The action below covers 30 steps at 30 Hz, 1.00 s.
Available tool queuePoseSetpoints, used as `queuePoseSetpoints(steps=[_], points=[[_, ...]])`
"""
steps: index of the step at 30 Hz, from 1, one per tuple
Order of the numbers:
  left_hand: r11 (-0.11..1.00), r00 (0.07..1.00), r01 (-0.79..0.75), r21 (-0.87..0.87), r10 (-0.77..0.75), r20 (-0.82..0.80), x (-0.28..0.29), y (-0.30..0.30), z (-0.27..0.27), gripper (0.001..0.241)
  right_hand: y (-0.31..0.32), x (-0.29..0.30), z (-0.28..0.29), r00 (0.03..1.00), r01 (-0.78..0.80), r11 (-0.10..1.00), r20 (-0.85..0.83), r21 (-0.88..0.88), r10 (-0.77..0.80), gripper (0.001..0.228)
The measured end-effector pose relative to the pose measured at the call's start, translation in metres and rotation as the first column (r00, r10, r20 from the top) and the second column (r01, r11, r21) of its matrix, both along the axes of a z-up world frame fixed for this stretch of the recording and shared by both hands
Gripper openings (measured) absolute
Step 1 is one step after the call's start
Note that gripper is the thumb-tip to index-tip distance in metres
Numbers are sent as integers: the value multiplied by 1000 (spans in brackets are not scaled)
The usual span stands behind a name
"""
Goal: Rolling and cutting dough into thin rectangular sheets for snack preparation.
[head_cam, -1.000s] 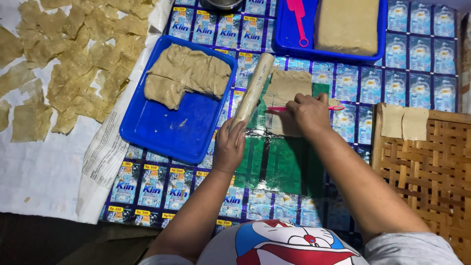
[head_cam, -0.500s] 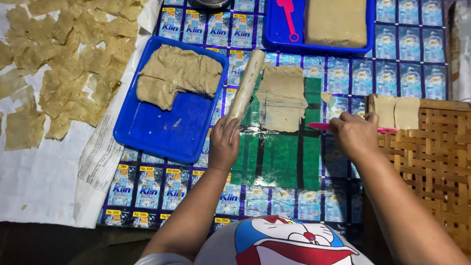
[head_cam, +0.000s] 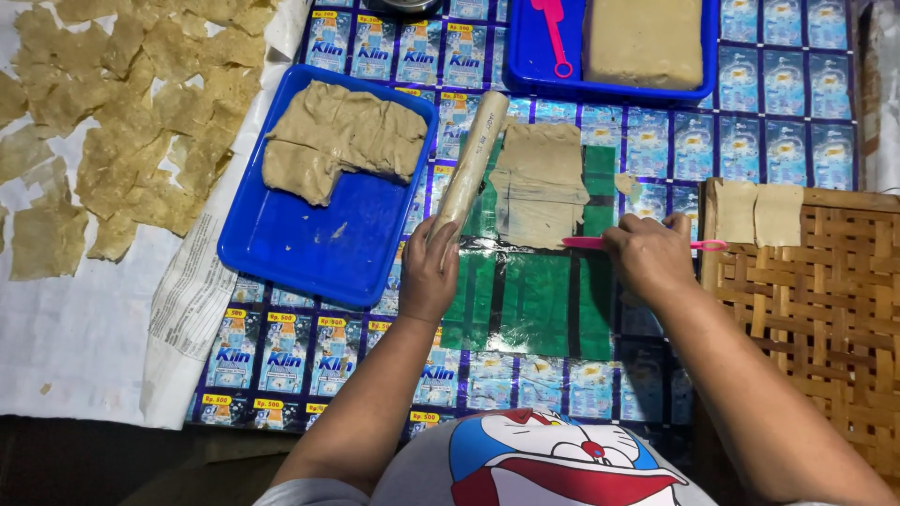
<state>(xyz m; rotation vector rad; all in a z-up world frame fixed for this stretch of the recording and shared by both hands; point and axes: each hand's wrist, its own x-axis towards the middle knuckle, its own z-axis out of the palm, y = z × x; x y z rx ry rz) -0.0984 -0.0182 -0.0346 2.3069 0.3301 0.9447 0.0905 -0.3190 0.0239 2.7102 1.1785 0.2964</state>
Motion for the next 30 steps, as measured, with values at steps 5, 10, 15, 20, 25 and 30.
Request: queuePoseSetpoints(steps=[5,10,15,20,25,30], points=[[1000,1000,5,1,-5,0,1,1,1,34,12,-3,10,998,3,1000,-56,-12,-3,9],[1000,1000,-3,9,3,-3,0,1,-2,36,23,-9,13,998,-14,1000,-63,3,14,10],[1000,1000,-15,18,15,1,1,1,-4,35,30,-9,6,995,-83,994,-41,68,86,11],[1000,1000,-11,19,10,2,0,2,-3,35,42,-10,0,993,-114,987,-19,113,117,12],[1000,1000,-13,22,13,8,1,2,-2,35,56,-12,-5,992,-121,984,-18,132,125,13],[999,1000,-22,29,22,8,0,1,-3,33,72,-17,-10,987,-148,981,-46,124,155,12]])
